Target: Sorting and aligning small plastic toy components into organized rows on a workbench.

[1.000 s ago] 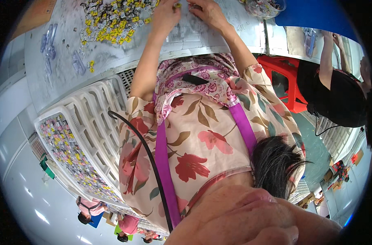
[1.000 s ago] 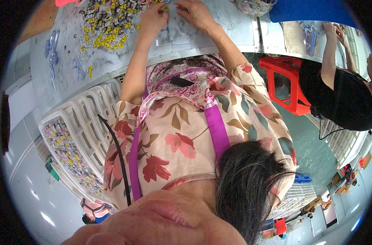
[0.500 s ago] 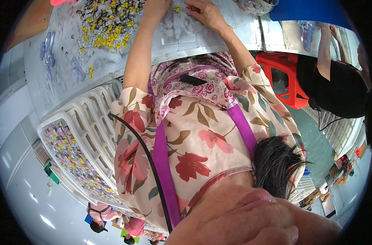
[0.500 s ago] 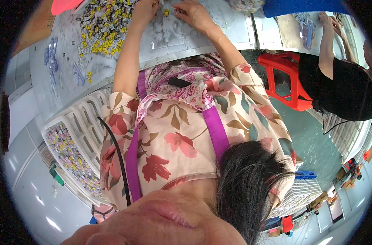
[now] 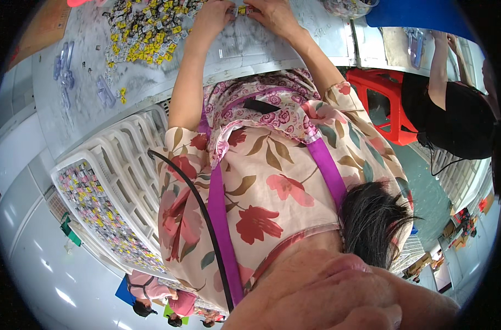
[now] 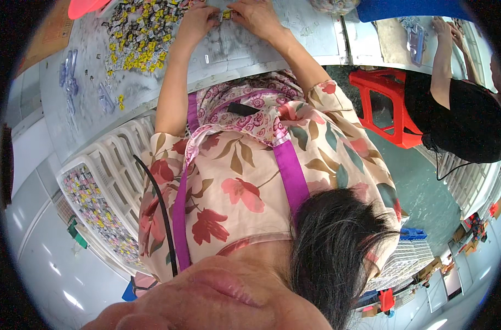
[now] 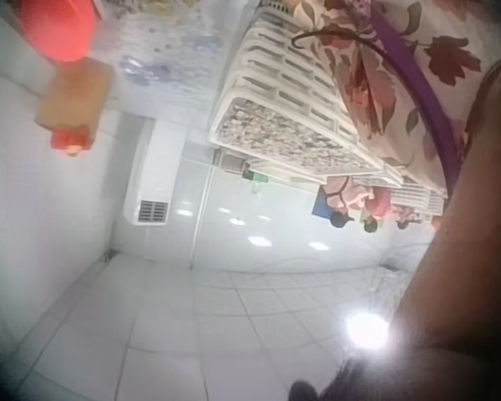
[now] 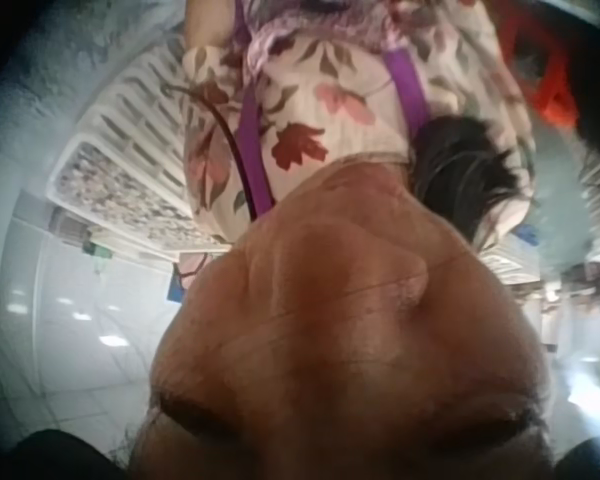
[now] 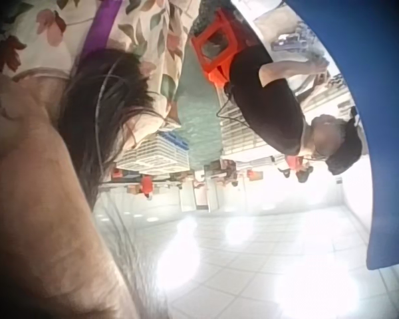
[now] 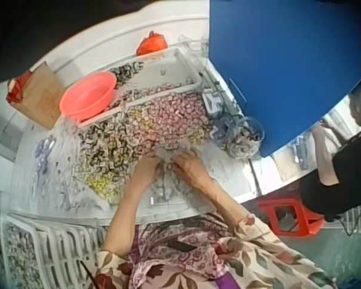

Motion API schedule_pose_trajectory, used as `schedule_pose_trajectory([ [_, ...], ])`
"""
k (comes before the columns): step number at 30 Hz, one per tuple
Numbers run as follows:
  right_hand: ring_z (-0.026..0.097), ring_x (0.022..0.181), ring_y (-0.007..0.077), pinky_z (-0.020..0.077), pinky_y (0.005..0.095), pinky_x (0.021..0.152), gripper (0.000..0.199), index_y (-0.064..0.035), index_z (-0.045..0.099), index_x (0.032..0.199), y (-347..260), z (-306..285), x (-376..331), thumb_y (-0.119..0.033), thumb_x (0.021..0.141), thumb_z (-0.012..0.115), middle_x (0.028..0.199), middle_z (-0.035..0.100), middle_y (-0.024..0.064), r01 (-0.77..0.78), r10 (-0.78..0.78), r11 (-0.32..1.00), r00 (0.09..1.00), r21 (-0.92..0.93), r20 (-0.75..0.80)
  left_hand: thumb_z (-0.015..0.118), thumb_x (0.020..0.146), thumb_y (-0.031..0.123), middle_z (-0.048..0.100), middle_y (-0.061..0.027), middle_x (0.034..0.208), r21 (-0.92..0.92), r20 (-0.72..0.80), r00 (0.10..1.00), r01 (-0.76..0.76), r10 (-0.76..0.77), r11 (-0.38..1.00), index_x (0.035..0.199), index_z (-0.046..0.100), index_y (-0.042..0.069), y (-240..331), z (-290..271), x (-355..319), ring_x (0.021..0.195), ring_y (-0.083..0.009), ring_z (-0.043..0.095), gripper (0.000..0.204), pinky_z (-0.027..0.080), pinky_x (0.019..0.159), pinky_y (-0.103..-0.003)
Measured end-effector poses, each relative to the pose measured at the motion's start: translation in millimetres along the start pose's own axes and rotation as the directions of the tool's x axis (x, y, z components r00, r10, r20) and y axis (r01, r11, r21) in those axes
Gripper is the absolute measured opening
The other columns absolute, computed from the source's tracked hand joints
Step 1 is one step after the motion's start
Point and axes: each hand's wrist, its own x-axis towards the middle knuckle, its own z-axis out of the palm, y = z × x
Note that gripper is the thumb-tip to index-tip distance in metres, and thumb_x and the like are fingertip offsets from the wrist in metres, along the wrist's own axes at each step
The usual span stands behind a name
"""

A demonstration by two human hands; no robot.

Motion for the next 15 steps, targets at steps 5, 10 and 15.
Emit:
schedule_pose_trajectory([
  [5,0.063,0.108,0.0330,0.0353,0.0552,0.110,0.025,-0.0104,0.072,0.109,-2.4,-1.4,8.7,-0.028,0.093,0.066,0.104,0.070,0.0113,-0.016,0.019,0.998,0.998,-0.060,0.056,0.071,0.082,0.010,0.069,-0.0197,0.101,0.025,-0.031,0.998,-0.050,0.051,0.998,0.100,0.074,0.001,-0.5,6.7,4.4,0.099,-0.0379,0.066,0.020,0.052,0.089,-0.048],
  [10,0.062,0.109,0.0338,0.0336,0.0556,0.112,0.027,-0.0121,0.074,0.108,-1.9,2.6,16.0,-0.032,0.091,0.067,0.106,0.070,0.0116,0.016,-0.008,0.993,0.998,-0.120,0.065,0.070,0.082,0.009,0.068,-0.0202,0.101,0.059,-0.003,1.000,-0.019,0.019,0.998,0.099,0.072,0.000,-3.6,9.5,6.8,0.102,-0.0383,0.065,0.020,0.052,0.091,-0.048],
  [15,0.060,0.112,0.0335,0.0315,0.0549,0.115,0.028,-0.0115,0.074,0.106,-2.8,2.1,18.2,-0.033,0.089,0.069,0.109,0.069,0.0119,-0.035,0.049,0.994,0.989,-0.104,0.138,0.067,0.082,0.008,0.066,-0.0208,0.106,0.170,-0.116,0.950,-0.268,0.289,0.948,0.103,0.070,-0.001,-2.5,4.6,-0.3,0.109,-0.0397,0.061,0.023,0.050,0.095,-0.048],
])
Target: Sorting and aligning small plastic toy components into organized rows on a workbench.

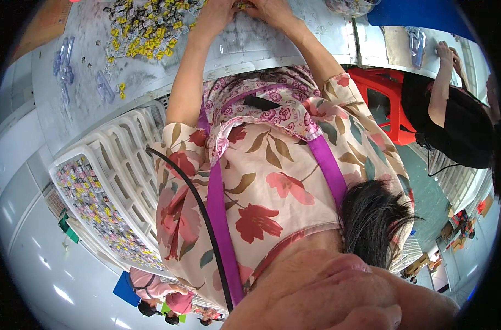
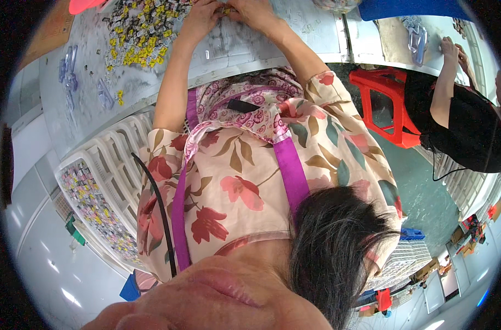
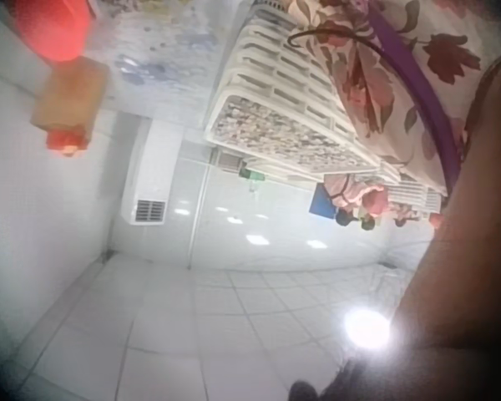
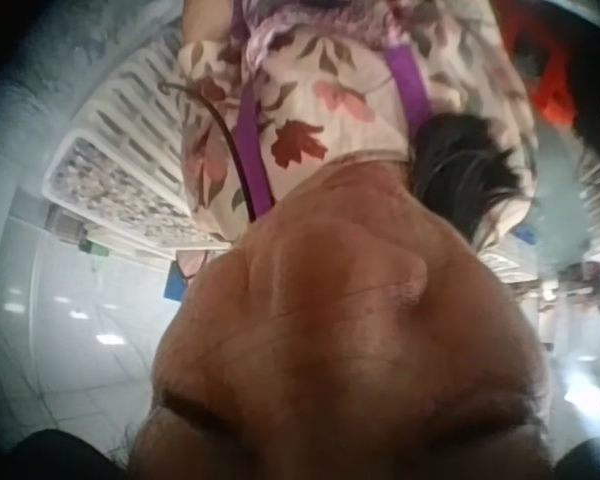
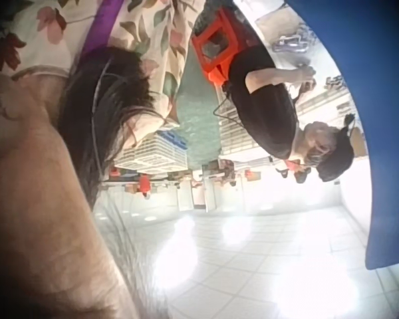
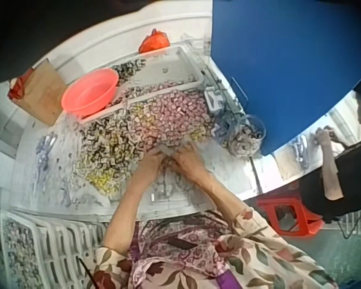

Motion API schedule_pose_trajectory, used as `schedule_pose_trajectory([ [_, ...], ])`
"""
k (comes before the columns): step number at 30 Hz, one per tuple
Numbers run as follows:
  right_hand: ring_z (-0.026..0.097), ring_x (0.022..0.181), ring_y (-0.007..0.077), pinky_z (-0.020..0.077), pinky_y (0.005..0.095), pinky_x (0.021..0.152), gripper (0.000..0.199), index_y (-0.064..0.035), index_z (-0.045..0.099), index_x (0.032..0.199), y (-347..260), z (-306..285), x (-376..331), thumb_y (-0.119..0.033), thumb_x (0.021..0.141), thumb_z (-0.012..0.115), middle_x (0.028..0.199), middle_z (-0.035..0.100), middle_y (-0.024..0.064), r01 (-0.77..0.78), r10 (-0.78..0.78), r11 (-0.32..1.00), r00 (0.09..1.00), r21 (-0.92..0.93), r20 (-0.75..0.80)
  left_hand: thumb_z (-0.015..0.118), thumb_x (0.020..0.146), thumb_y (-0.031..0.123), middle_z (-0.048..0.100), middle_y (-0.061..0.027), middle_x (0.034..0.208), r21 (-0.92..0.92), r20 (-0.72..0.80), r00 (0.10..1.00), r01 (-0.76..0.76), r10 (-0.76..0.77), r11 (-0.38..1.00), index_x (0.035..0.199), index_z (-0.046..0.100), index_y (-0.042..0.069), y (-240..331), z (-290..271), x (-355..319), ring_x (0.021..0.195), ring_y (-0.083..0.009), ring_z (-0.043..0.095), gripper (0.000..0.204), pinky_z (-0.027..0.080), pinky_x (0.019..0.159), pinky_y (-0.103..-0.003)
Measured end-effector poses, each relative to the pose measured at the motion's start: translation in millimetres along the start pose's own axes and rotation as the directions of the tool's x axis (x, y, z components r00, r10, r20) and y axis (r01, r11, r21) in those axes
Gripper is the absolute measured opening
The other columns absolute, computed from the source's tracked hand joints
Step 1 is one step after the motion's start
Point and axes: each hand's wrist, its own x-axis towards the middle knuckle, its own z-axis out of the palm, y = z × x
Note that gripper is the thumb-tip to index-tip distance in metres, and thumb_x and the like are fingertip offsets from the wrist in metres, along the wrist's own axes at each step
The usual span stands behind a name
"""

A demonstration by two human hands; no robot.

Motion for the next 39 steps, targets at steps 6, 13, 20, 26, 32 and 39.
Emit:
schedule_pose_trajectory([
  [6,0.059,0.113,0.0332,0.0336,0.0551,0.114,0.026,-0.0099,0.072,0.099,-5.3,-9.4,-8.6,-0.029,0.083,0.073,0.102,0.067,0.0102,0.143,-0.154,0.985,0.981,-0.100,-0.122,0.066,0.085,0.007,0.063,-0.0221,0.113,-0.091,-0.033,0.993,0.109,-0.112,0.990,0.110,0.067,-0.002,25.0,-13.9,-13.8,0.111,-0.0413,0.059,0.026,0.048,0.099,-0.045],
  [13,0.058,0.099,0.0324,0.0419,0.0498,0.101,0.021,-0.0097,0.067,0.089,-28.8,-8.9,-57.6,-0.026,0.079,0.076,0.091,0.060,0.0099,0.219,-0.216,0.976,0.967,0.007,-0.138,0.070,0.087,0.007,0.065,-0.0163,0.114,-0.131,-0.018,0.985,0.170,-0.174,0.977,0.116,0.070,0.004,70.9,-23.5,-54.7,0.109,-0.0362,0.061,0.029,0.051,0.094,-0.044],
  [20,0.061,0.103,0.0257,0.0468,0.0429,0.099,0.031,-0.0172,0.076,0.111,-44.8,0.6,-83.1,-0.023,0.080,0.079,0.112,0.070,0.0021,0.180,-0.173,0.984,0.958,0.005,-0.230,0.077,0.082,0.006,0.065,-0.0134,0.116,-0.236,-0.180,0.938,0.253,-0.298,0.938,0.115,0.073,0.006,78.5,2.3,-82.2,0.097,-0.0318,0.065,0.034,0.054,0.086,-0.040],
  [26,0.062,0.097,0.0226,0.0462,0.0395,0.092,0.036,-0.0177,0.076,0.112,-39.5,2.5,-80.7,-0.022,0.077,0.081,0.111,0.073,-0.0008,0.242,-0.210,0.969,0.920,0.059,-0.331,0.079,0.080,0.006,0.066,-0.0136,0.121,-0.249,-0.291,0.890,0.285,-0.352,0.926,0.112,0.076,0.006,86.1,16.2,-87.2,0.099,-0.0301,0.068,0.031,0.056,0.085,-0.038],
  [32,0.062,0.097,0.0197,0.0447,0.0371,0.088,0.035,-0.0168,0.076,0.114,-41.5,4.2,-85.7,-0.022,0.080,0.079,0.120,0.074,-0.0042,0.217,-0.197,0.975,0.948,0.055,-0.250,0.078,0.084,0.009,0.072,-0.0107,0.110,-0.398,-0.232,0.845,0.369,-0.482,0.840,0.110,0.077,0.006,95.2,10.0,-94.0,0.094,-0.0305,0.070,0.026,0.057,0.082,-0.037],
  [39,0.061,0.098,0.0218,0.0448,0.0386,0.090,0.038,-0.0157,0.073,0.121,-57.7,-6.5,-111.9,-0.026,0.085,0.077,0.133,0.068,-0.0016,0.190,-0.185,0.982,0.969,0.013,-0.164,0.081,0.083,0.019,0.072,-0.0103,0.111,-0.384,-0.204,0.870,0.351,-0.449,0.854,0.111,0.076,0.007,97.4,2.7,-106.4,0.098,-0.0311,0.070,0.031,0.057,0.084,-0.039],
])
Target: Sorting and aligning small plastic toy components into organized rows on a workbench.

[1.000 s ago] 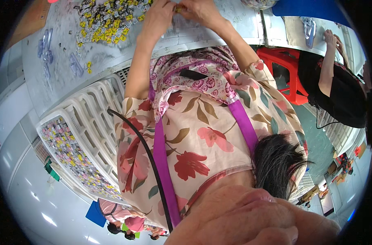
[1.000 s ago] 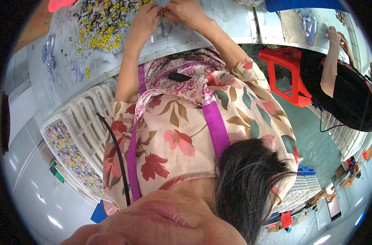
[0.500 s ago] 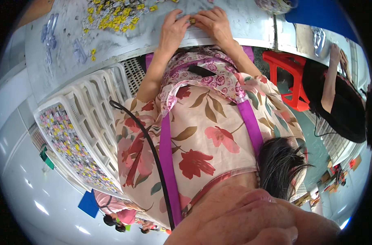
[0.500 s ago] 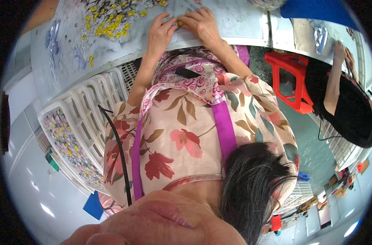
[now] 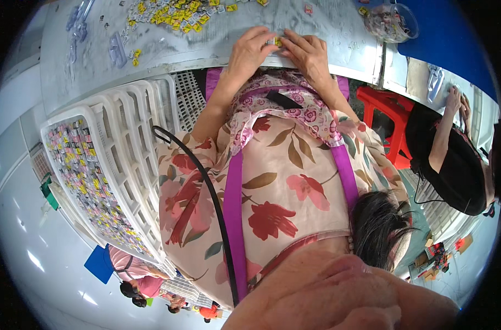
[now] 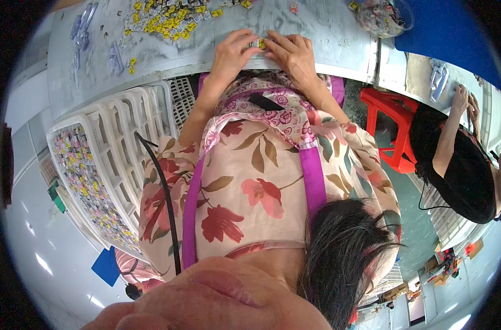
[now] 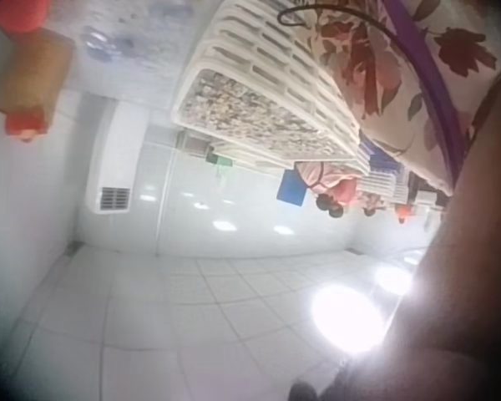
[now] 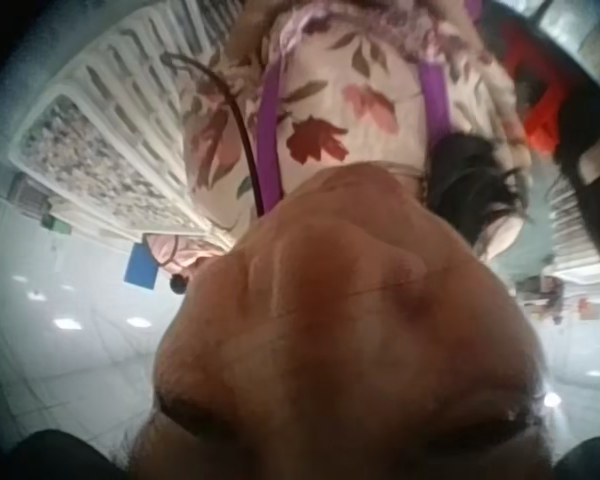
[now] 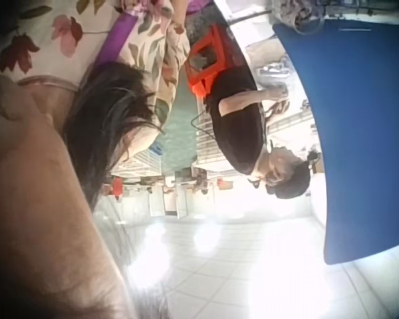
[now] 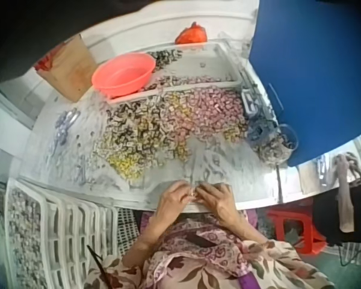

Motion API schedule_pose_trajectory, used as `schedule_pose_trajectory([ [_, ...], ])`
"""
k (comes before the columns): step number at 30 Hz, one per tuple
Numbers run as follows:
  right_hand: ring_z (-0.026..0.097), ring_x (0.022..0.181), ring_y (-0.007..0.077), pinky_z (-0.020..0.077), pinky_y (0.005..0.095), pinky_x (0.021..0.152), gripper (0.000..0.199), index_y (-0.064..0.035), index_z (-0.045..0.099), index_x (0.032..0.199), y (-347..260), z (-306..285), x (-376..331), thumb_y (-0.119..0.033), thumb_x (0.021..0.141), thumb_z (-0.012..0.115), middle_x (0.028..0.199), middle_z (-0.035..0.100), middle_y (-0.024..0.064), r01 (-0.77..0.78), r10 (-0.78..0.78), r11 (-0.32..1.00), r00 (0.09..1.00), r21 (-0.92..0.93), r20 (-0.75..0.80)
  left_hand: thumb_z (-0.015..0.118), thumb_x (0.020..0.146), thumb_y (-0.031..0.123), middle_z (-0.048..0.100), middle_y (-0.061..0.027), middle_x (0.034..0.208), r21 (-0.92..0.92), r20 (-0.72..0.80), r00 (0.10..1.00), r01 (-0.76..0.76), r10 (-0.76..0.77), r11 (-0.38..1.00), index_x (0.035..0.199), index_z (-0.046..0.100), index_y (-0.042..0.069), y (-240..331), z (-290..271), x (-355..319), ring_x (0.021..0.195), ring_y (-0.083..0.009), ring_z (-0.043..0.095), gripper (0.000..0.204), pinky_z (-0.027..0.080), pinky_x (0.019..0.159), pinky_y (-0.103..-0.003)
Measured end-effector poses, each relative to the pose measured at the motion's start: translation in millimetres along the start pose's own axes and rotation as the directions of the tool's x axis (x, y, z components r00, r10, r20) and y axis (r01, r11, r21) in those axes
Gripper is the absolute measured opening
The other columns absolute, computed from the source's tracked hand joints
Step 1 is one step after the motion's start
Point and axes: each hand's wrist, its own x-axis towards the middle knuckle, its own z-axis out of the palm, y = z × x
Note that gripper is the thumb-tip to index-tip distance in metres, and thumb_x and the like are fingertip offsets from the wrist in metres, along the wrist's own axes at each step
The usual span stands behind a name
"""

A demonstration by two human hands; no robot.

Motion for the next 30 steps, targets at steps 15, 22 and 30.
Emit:
schedule_pose_trajectory([
  [15,0.064,0.106,0.0327,0.0511,0.0444,0.093,0.029,-0.0095,0.074,0.117,55.8,0.2,43.3,-0.016,0.088,0.075,0.127,0.069,0.0085,-0.145,0.137,0.988,0.983,-0.054,-0.124,0.075,0.087,0.018,0.068,-0.0207,0.118,0.345,-0.100,0.981,0.192,-0.168,0.919,0.118,0.075,0.007,-103.0,-48.4,53.4,0.102,-0.0402,0.067,0.033,0.054,0.090,-0.045],
  [22,0.064,0.102,0.0325,0.0518,0.0432,0.090,0.026,-0.0091,0.075,0.111,72.5,12.0,50.1,-0.012,0.086,0.075,0.118,0.071,0.0080,-0.087,0.084,0.996,0.989,-0.025,-0.119,0.075,0.086,0.017,0.069,-0.0204,0.109,0.305,-0.128,0.979,0.189,-0.157,0.933,0.116,0.075,0.005,-92.2,-49.9,62.3,0.098,-0.0395,0.068,0.033,0.055,0.088,-0.046],
  [30,0.064,0.104,0.0323,0.0519,0.0435,0.092,0.027,-0.0087,0.075,0.112,76.2,10.6,49.6,-0.007,0.085,0.073,0.115,0.073,0.0081,-0.099,0.111,0.992,0.983,0.081,-0.148,0.078,0.084,0.019,0.073,-0.0130,0.107,0.099,0.017,0.964,0.262,-0.265,0.960,0.118,0.077,0.012,-75.4,-30.3,47.0,0.091,-0.0292,0.073,0.034,0.056,0.083,-0.040],
])
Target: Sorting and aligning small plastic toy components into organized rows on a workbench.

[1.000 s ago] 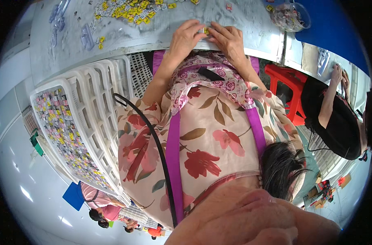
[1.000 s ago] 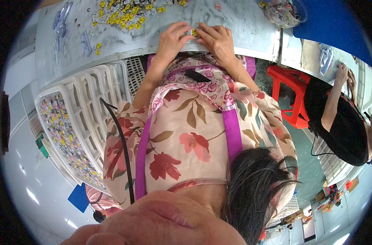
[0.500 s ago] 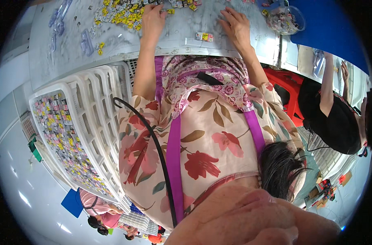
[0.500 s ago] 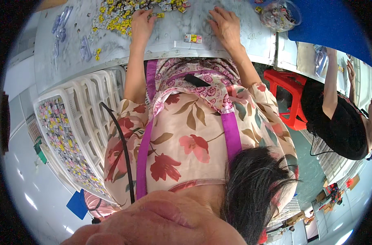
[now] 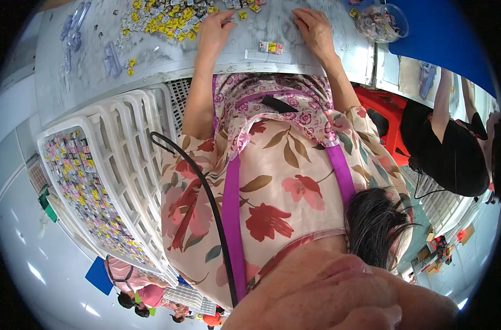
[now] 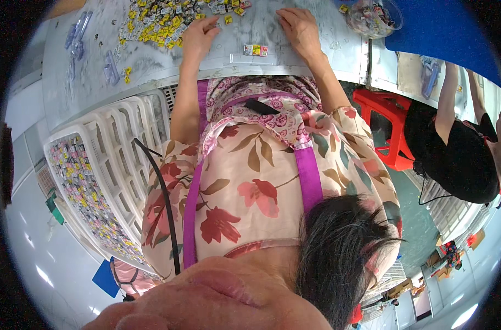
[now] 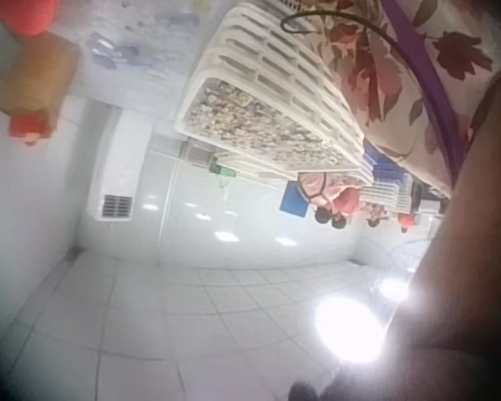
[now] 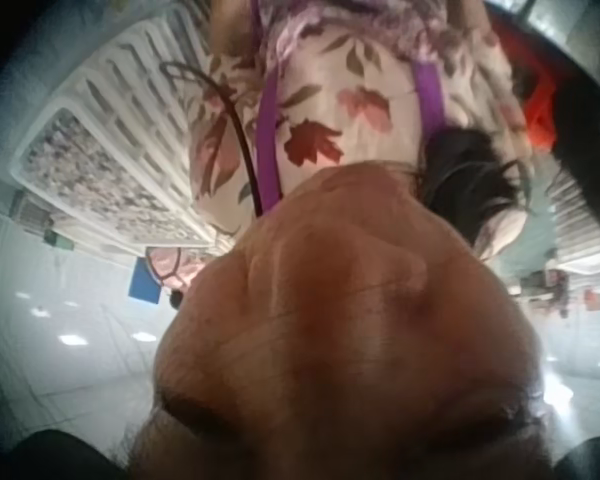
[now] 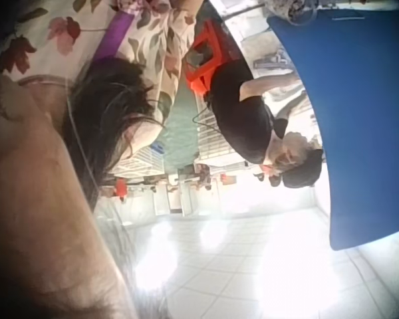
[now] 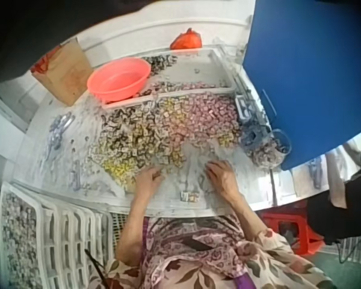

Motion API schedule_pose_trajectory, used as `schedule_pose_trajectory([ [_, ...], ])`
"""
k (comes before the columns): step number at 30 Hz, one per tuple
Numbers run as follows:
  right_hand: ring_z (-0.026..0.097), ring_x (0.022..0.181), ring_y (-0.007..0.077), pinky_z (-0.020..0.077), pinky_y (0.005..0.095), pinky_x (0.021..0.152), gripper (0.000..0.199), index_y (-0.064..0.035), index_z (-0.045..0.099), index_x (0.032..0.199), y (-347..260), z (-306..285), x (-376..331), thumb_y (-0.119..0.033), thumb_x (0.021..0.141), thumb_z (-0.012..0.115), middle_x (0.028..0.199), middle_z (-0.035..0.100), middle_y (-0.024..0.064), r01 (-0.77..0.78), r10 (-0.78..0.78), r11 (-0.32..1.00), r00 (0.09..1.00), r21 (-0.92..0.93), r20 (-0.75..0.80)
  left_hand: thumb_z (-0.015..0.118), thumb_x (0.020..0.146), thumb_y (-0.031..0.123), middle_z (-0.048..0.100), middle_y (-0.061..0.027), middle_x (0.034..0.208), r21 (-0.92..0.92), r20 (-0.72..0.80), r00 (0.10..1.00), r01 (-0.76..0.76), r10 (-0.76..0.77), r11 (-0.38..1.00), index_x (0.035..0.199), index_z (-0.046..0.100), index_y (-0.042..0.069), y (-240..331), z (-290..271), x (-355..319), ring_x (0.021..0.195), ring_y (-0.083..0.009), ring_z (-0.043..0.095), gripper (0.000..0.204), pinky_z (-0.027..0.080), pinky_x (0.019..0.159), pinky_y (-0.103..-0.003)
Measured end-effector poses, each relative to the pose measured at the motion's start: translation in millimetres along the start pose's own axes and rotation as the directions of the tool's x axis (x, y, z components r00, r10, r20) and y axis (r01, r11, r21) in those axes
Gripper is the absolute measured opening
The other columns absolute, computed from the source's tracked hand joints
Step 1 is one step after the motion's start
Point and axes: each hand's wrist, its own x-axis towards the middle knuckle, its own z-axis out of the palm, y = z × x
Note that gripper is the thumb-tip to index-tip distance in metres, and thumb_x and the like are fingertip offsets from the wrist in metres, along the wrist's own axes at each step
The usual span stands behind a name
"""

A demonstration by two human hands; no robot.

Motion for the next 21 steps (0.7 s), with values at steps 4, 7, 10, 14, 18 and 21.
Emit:
schedule_pose_trajectory([
  [4,0.065,0.106,0.0326,0.0530,0.0417,0.092,0.031,-0.0072,0.073,0.119,-7.2,-1.2,0.1,-0.007,0.088,0.073,0.117,0.072,0.0108,0.010,-0.014,0.998,0.998,0.066,0.061,0.080,0.082,0.018,0.074,-0.0111,0.103,-0.015,0.015,1.000,0.024,-0.023,1.000,0.121,0.076,0.013,5.8,-0.2,-1.0,0.083,-0.0245,0.073,0.040,0.057,0.078,-0.037],
  [7,0.066,0.107,0.0329,0.0532,0.0412,0.093,0.034,-0.0079,0.071,0.122,-20.3,7.0,-0.1,-0.008,0.088,0.074,0.119,0.072,0.0115,-0.008,-0.002,0.994,0.996,0.111,0.088,0.080,0.081,0.018,0.074,-0.0109,0.103,-0.017,0.028,0.999,-0.028,0.029,0.999,0.123,0.074,0.013,17.6,11.9,-1.6,0.081,-0.0239,0.072,0.042,0.057,0.077,-0.037],
  [10,0.065,0.100,0.0361,0.0522,0.0451,0.088,0.033,-0.0104,0.071,0.120,-25.2,20.8,8.2,-0.016,0.087,0.074,0.114,0.071,0.0121,0.054,-0.072,0.984,0.992,0.167,0.100,0.080,0.081,0.017,0.074,-0.0106,0.103,-0.076,0.019,0.997,-0.076,0.077,0.994,0.127,0.072,0.012,37.5,36.0,-1.3,0.080,-0.0234,0.071,0.047,0.057,0.077,-0.037],
  [14,0.062,0.095,0.0385,0.0501,0.0472,0.086,0.020,-0.0012,0.067,0.101,-24.7,14.4,1.0,-0.013,0.086,0.073,0.096,0.067,0.0151,-0.127,0.076,0.955,0.979,0.270,0.190,0.081,0.080,0.014,0.075,-0.0103,0.103,-0.143,0.066,0.994,-0.077,0.087,0.987,0.131,0.068,0.011,39.9,56.6,4.6,0.080,-0.0226,0.071,0.053,0.057,0.077,-0.036],
  [18,0.065,0.099,0.0405,0.0527,0.0453,0.084,0.030,-0.0016,0.068,0.118,-23.5,-6.0,9.9,-0.011,0.089,0.070,0.105,0.070,0.0197,-0.156,0.070,0.964,0.932,0.216,0.357,0.082,0.079,0.014,0.075,-0.0106,0.103,-0.156,0.105,0.989,-0.088,0.105,0.984,0.130,0.069,0.011,58.1,64.8,9.8,0.080,-0.0217,0.072,0.053,0.057,0.077,-0.037],
  [21,0.066,0.101,0.0399,0.0527,0.0452,0.086,0.036,-0.0038,0.068,0.124,-24.9,-8.5,8.8,-0.011,0.089,0.071,0.107,0.070,0.0210,-0.188,0.095,0.962,0.911,0.200,0.402,0.069,0.089,0.014,0.067,-0.0219,0.107,-0.045,0.194,0.979,-0.054,0.062,0.998,0.114,0.068,-0.003,66.5,61.1,6.8,0.102,-0.0415,0.064,0.029,0.052,0.091,-0.049],
])
